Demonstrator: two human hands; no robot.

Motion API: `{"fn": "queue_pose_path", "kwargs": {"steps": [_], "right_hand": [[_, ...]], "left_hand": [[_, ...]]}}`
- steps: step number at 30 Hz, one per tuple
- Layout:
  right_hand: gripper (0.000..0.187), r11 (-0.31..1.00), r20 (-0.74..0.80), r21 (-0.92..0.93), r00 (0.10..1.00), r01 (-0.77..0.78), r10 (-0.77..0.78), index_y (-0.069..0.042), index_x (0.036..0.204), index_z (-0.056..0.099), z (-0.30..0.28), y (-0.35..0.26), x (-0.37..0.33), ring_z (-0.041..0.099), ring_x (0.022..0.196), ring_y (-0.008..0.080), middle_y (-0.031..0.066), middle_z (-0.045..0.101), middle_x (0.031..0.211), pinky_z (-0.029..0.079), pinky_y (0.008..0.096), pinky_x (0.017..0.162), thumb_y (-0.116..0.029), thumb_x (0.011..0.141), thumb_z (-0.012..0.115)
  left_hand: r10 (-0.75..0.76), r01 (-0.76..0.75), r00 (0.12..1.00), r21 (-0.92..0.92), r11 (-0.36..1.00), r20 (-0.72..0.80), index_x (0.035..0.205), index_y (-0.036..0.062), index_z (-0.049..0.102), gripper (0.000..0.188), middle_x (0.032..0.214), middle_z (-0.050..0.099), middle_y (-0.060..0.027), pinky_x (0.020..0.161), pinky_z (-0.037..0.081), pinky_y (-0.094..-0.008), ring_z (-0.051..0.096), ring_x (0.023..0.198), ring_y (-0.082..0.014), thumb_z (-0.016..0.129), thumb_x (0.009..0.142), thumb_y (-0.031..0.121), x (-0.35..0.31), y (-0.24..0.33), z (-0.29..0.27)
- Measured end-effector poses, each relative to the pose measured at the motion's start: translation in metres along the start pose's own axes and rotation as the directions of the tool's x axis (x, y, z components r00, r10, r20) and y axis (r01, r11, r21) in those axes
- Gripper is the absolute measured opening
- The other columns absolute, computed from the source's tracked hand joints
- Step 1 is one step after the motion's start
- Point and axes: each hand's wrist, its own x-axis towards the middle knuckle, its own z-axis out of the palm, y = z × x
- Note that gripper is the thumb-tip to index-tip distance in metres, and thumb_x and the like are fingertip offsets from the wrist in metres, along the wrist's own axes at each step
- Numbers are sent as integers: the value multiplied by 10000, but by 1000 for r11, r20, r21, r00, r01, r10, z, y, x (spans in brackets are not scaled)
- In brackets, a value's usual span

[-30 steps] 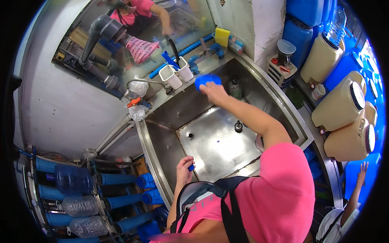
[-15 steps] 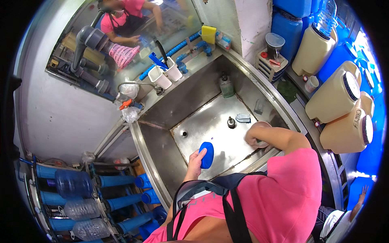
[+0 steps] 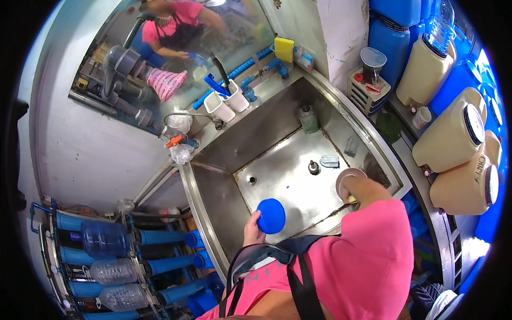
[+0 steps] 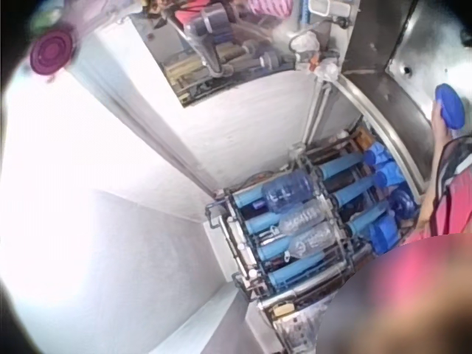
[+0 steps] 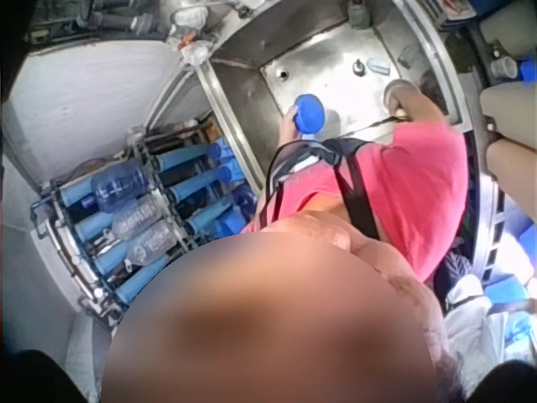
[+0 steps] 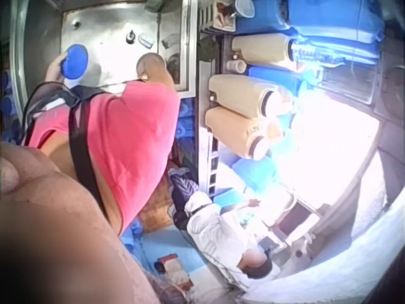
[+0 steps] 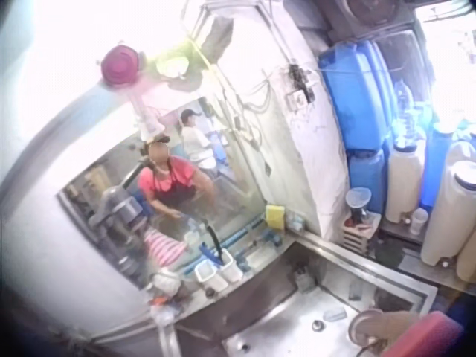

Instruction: The person washes a blue plastic water jug in a stainless steel sink. They rinse the jug, scrub the exterior with a sponge, and rinse it again under running water.

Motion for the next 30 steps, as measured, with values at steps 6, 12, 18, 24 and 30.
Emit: {"fn": "queue_pose_path", "kwargs": {"steps": [6, 12, 18, 24, 30], "right_hand": [[516, 521, -531, -215, 348, 826, -772, -81, 1105, 610, 27, -47, -95, 616, 934, 285, 137, 643, 1004, 494, 402, 816, -129, 600, 708], [438, 429, -674, -732, -651, 529, -348, -242, 1337, 537, 59, -185, -174, 352, 1343, 366, 187, 436, 1412, 302, 478, 1087, -320, 908, 577], [352, 371, -655, -725, -747, 580, -114, -136, 1252, 599, 66, -216, -174, 416, 1280, 390, 182, 472, 1379, 335, 497, 1068, -177, 906, 554], [352, 273, -447, -878, -876, 392, -181, -114, 1198, 632, 81, -246, -197, 445, 1268, 355, 135, 530, 1343, 330, 469, 1075, -106, 849, 589], [369, 62, -908, -400, -404, 915, 111, -89, 926, 714, 33, -210, -235, 657, 790, 318, 143, 687, 803, 506, 392, 744, -439, 853, 620]], "left_hand": [[6, -14, 999, -240, 971, -37, 1261, -8, 516, 488, 1231, 595, -141, 984, 465, -432, 587, 1111, -255, 461, 997, 399, 38, 1, 6], [184, -53, 967, -565, 823, 178, 1289, 77, 515, 484, 1270, 572, -92, 1060, 385, -429, 525, 1194, -248, 387, 1007, 449, 65, -4, 59], [246, -228, 969, -476, 850, -27, 1240, 15, 528, 534, 1214, 606, -134, 1002, 445, -436, 588, 1105, -289, 373, 1002, 467, 60, 39, 24], [438, -182, 856, -633, 753, 275, 1270, 61, 518, 527, 1251, 590, -83, 1021, 423, -464, 561, 1143, -289, 448, 965, 485, 57, 39, 16], [301, -259, 951, -349, 901, 73, 1213, 37, 557, 593, 1165, 633, -111, 950, 471, -454, 615, 1049, -257, 421, 946, 549, 43, 36, 24]]}}
